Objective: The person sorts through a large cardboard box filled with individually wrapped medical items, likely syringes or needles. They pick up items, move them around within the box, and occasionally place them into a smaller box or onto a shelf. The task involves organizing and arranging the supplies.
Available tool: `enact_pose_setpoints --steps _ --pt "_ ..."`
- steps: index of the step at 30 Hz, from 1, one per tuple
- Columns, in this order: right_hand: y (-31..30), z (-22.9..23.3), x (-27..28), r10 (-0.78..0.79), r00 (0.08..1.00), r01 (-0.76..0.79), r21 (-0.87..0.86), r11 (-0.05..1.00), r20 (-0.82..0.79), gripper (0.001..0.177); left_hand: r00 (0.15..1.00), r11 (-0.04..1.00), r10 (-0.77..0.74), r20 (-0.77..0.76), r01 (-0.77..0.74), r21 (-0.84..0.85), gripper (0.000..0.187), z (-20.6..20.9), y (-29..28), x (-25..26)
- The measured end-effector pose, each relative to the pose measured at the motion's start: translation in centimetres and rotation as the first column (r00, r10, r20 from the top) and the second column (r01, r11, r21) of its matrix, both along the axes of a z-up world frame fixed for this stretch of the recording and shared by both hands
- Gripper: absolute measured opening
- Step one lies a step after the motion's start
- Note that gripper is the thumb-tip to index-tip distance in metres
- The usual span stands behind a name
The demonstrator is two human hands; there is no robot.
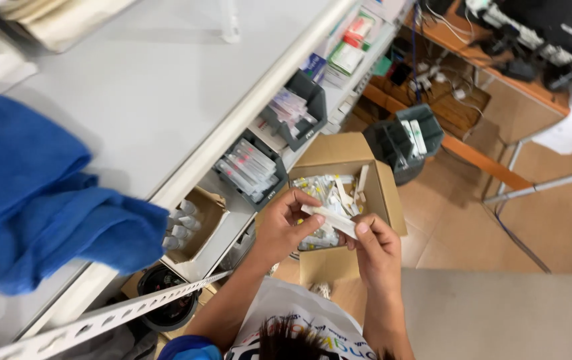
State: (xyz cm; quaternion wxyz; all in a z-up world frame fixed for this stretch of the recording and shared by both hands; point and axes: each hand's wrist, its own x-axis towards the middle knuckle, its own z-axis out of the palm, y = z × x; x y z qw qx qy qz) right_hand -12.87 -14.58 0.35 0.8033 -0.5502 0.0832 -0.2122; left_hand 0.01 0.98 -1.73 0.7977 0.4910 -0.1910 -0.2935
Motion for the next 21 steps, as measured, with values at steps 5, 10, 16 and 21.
enact_pose_setpoints --steps 5,10,16,21 --pt "-0.7 -1.0 1.5 0.043 0.997 -0.052 -0.124 0.991 -0.070 0.023 0.991 0.990 0.126 0.045 -0.128 0.052 0.022 0.2 1.2 0.2" --pt "0.7 -1.0 3.3 -0.010 0.976 -0.057 -0.297 0.953 -0.219 0.018 0.953 0.942 0.248 0.175 -0.280 0.187 0.023 -2.2 2.7 -0.1" --pt "1.5 -7.0 3.7 0.069 0.921 -0.315 -0.626 0.714 -0.384 0.021 0.922 0.773 0.328 0.207 -0.388 0.502 0.025 -9.0 4.5 -2.7" --pt "2.1 -8.0 3.6 0.169 0.822 -0.463 -0.465 0.755 -0.544 0.013 0.896 0.764 0.409 0.173 -0.440 0.471 0.029 -12.0 5.7 -5.2"
